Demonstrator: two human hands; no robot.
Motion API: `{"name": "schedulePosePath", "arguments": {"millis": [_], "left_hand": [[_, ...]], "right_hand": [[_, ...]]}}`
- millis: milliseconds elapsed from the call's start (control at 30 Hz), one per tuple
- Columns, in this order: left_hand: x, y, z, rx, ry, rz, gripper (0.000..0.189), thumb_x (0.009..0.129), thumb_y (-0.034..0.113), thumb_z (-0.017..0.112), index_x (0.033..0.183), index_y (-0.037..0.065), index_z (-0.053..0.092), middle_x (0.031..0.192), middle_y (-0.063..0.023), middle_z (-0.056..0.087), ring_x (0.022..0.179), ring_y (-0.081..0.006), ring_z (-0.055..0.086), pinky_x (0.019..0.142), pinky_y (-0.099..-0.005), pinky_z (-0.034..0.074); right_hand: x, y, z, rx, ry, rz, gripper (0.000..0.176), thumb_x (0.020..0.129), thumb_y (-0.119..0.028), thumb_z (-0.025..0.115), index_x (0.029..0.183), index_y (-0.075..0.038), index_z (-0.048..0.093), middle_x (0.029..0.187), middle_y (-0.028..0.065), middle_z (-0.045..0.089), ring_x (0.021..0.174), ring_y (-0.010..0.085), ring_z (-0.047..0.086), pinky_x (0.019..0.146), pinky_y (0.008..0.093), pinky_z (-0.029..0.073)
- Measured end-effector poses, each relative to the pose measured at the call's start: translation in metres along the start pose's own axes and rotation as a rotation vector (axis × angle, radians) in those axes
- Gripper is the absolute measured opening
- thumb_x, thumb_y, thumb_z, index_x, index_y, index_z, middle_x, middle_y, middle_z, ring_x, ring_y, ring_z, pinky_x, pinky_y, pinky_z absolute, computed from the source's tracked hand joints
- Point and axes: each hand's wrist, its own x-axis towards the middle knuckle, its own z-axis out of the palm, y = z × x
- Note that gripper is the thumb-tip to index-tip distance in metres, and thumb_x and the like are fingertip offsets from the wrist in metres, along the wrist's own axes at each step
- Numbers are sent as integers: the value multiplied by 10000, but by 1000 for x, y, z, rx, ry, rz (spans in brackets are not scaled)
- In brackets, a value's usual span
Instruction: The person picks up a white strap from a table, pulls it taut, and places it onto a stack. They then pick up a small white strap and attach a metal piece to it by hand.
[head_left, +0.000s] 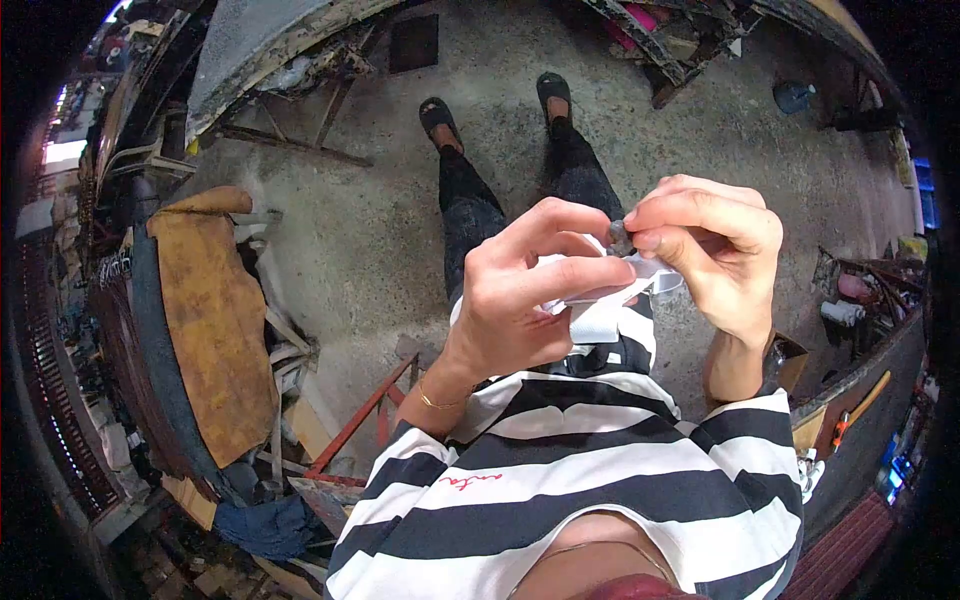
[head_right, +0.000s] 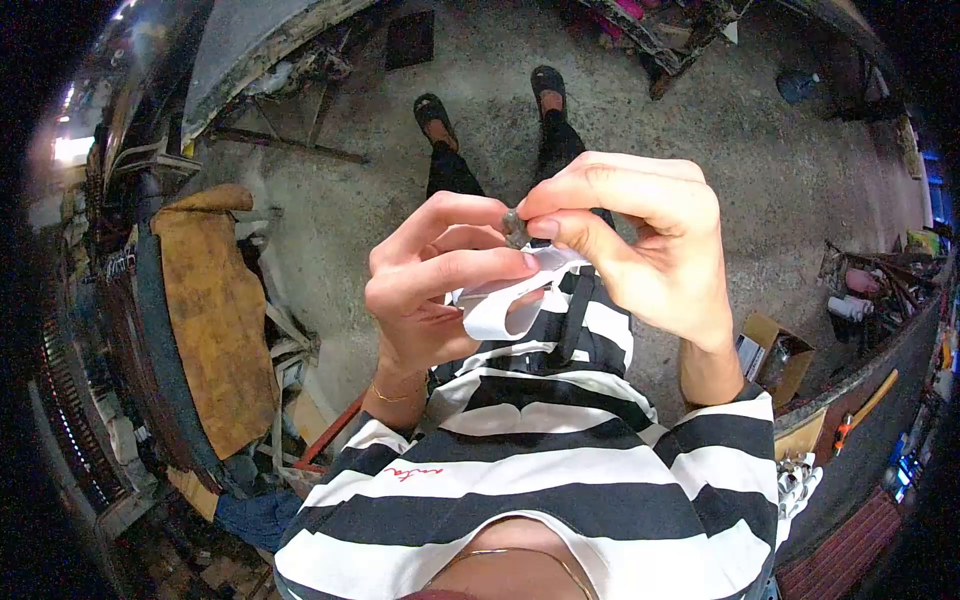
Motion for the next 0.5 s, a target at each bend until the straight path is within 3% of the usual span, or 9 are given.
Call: {"name": "schedulePosePath", "arguments": {"millis": [233,333,500], "left_hand": [[1,0,-3,28,10,-47,290,646,46,858,913,21,746,993,-146,655,761,-171,671,652,-273,534],[3,1,-1,7,39,-69,264,658,55,856,900,35,750,985,-128,652,778,-178,691,659,-276,546],[4,3,-2,52,30,-69,287,658,40,844,927,36,743,990,-123,648,778,-178,690,660,-278,549]], "right_hand": [[1,0,1,69,-20,41,88,806,48,656,875,55,709,829,152,702,739,212,685,647,289,525],[1,0,-2,55,95,-13,74,800,26,656,858,52,695,870,166,691,769,232,676,669,307,522],[0,-15,-2,-235,-33,-211,180,645,-6,727,814,8,667,835,142,648,701,241,615,628,327,475]]}}
